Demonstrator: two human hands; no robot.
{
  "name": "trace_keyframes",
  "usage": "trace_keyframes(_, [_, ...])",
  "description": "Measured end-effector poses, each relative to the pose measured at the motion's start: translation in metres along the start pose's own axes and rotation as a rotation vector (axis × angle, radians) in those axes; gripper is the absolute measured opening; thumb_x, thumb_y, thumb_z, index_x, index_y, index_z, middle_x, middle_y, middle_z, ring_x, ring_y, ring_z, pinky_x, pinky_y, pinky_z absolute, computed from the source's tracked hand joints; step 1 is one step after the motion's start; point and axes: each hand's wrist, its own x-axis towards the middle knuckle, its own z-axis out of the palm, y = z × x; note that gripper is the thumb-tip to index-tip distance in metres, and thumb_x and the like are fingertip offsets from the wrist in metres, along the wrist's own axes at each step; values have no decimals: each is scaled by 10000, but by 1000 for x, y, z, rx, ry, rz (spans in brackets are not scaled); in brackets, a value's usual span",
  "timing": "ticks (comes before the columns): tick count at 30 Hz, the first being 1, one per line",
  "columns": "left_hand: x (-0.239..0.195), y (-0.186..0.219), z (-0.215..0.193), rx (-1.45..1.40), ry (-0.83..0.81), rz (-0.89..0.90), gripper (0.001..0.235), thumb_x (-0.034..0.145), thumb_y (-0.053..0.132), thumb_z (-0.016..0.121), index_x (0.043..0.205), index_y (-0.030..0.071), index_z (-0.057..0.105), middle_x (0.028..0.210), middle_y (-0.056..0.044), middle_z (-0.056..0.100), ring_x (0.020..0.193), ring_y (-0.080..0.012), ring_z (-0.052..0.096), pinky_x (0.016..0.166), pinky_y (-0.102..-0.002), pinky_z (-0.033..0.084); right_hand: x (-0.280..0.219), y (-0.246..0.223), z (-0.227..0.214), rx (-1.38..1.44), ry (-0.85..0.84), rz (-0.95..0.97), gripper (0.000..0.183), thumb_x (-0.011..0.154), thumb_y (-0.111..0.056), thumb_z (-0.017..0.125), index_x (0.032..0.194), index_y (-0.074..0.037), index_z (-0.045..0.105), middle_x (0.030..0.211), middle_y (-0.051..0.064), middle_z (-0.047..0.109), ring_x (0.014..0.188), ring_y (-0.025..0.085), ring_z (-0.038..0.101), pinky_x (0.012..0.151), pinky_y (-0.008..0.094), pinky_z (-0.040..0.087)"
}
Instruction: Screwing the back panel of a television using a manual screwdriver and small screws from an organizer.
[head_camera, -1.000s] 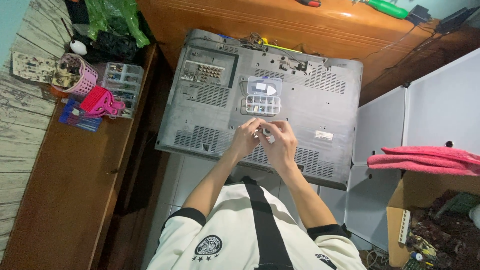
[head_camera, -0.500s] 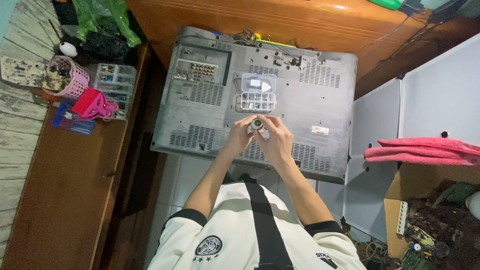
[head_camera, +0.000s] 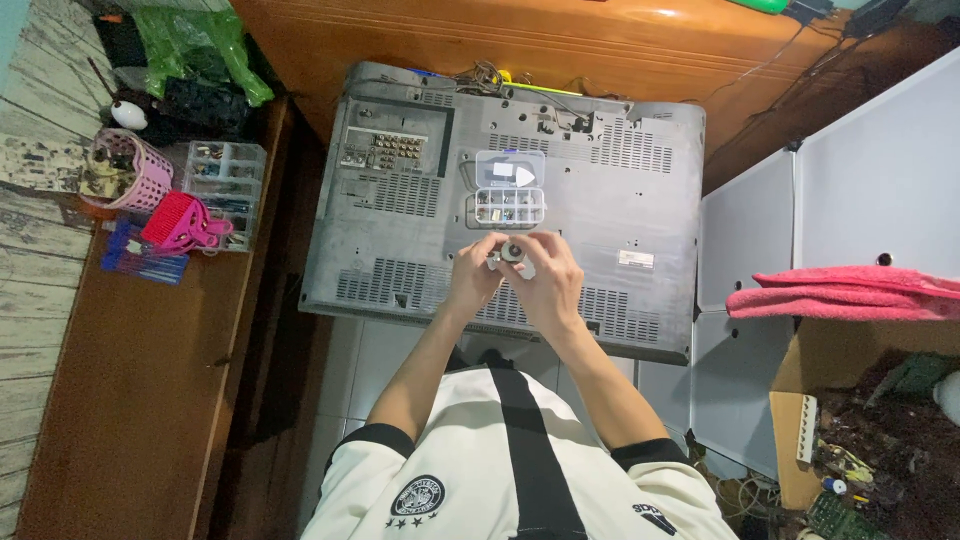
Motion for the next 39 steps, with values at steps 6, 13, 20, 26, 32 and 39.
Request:
trace_keyframes(6, [9,13,-6,-51,-63,94,307,844,-52,692,1121,79,676,877,-156,706,868,-394,713,778,-472,576,0,7,6,16,-12,-51,235,779,-144,810,1006,-138,751,965,77,688,842,264,715,695,331,566])
trace_keyframes(13, [2,-12,4,0,13,65,254,808,40,775,1032,136,703,856,-68,696,838,-262,712,769,-351,564,0,7,8,-17,24,-37,312,722,-198,859,993,-137,717,920,67,640,804,246,685,719,344,533])
trace_keyframes(20, [2,-23,3,-33,-18,53,289,785,-6,781,1048,78,695,868,-121,700,863,-319,713,769,-390,575,6,-2,1,32,-34,-99,296,756,-135,811,1039,-124,725,989,90,657,851,277,700,733,376,536])
trace_keyframes(26, [-1,-12,-4,23,-8,50,325,774,-45,756,1065,81,681,888,-122,691,858,-317,704,752,-385,576,3,7,13,59,-4,-75,262,755,-204,839,990,-157,730,929,31,665,779,213,703,707,329,530])
trace_keyframes(32, [-5,-21,1,-6,-37,31,383,813,-89,719,1166,51,675,949,-185,711,913,-397,706,777,-460,595,5,-1,8,127,-21,-52,330,732,-139,837,1040,-125,720,942,70,655,798,259,712,701,356,561])
trace_keyframes(39, [-7,-29,5,-4,-1,-30,420,801,-117,707,1194,27,674,1008,-228,715,967,-422,695,814,-484,583,2,1,8,122,7,-15,319,754,-115,827,1048,-122,701,933,59,626,803,261,716,703,346,574])
